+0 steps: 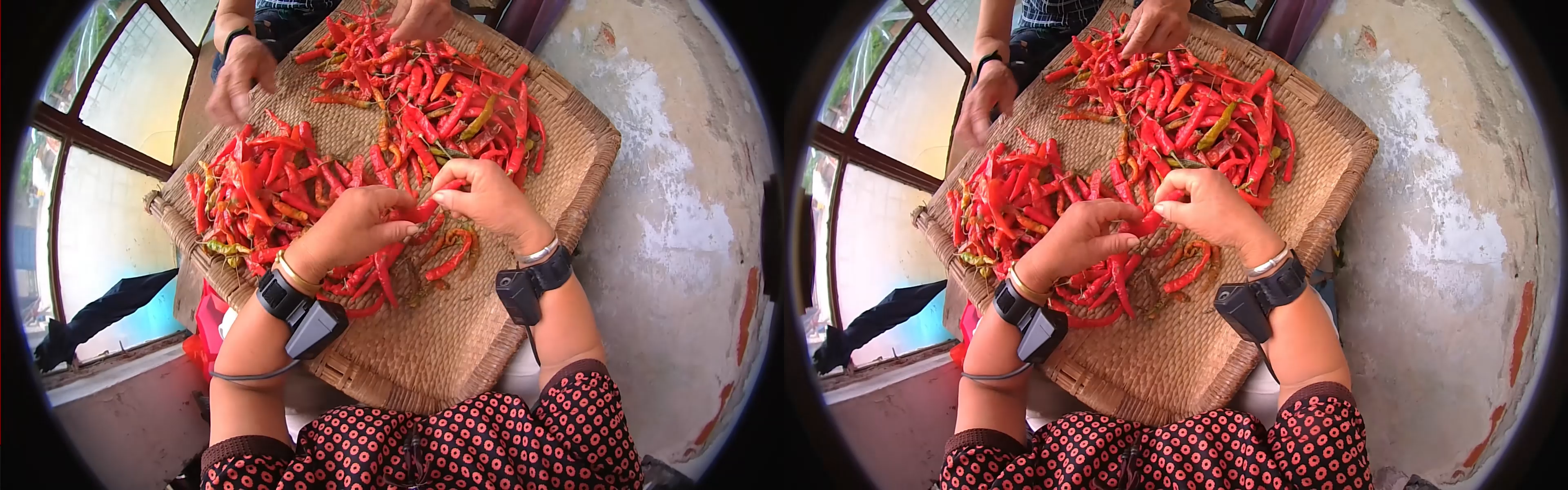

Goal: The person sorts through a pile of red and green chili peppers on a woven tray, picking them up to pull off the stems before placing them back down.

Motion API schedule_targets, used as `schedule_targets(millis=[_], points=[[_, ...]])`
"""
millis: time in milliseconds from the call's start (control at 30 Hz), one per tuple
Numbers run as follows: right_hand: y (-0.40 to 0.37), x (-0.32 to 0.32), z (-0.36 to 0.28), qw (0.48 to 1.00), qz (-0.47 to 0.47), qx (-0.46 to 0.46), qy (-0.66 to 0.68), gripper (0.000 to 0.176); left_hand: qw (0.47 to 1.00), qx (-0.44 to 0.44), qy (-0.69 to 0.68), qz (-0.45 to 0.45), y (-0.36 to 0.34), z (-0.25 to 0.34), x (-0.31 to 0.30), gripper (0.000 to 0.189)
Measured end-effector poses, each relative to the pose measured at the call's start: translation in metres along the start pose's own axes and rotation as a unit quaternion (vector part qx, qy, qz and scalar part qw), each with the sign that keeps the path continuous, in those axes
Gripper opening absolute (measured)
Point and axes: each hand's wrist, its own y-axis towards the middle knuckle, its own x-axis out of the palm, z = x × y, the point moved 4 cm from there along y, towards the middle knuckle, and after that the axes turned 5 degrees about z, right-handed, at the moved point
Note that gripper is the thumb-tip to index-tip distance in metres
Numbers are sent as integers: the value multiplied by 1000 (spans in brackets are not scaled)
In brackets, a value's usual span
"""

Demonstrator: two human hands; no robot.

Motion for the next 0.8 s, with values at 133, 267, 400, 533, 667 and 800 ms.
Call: schedule_targets(millis=[133, 267, 400, 533, 667, 800], points=[[-3, -1, -11, 997, 10, -67, 26, 10, 997, -13, -73, -36, -1, -12, 11, 23], [-6, 0, -24, 988, 47, -136, -53, 10, 995, -19, -52, -79, -1, -12, 14, 19], [-5, 1, -24, 984, 73, -142, -77, 10, 998, -12, -20, -53, 0, -9, 12, 17], [-7, 1, -27, 979, 79, -160, -98, 9, 980, -92, -173, -33, 1, -14, 12, 15], [-8, -1, -29, 983, 91, -146, -65, 7, 964, -92, -241, -58, 1, -19, 18, 17], [-10, -6, -32, 966, 113, -212, -101, 7, 987, -68, -109, -94, 0, -16, 20, 21]])
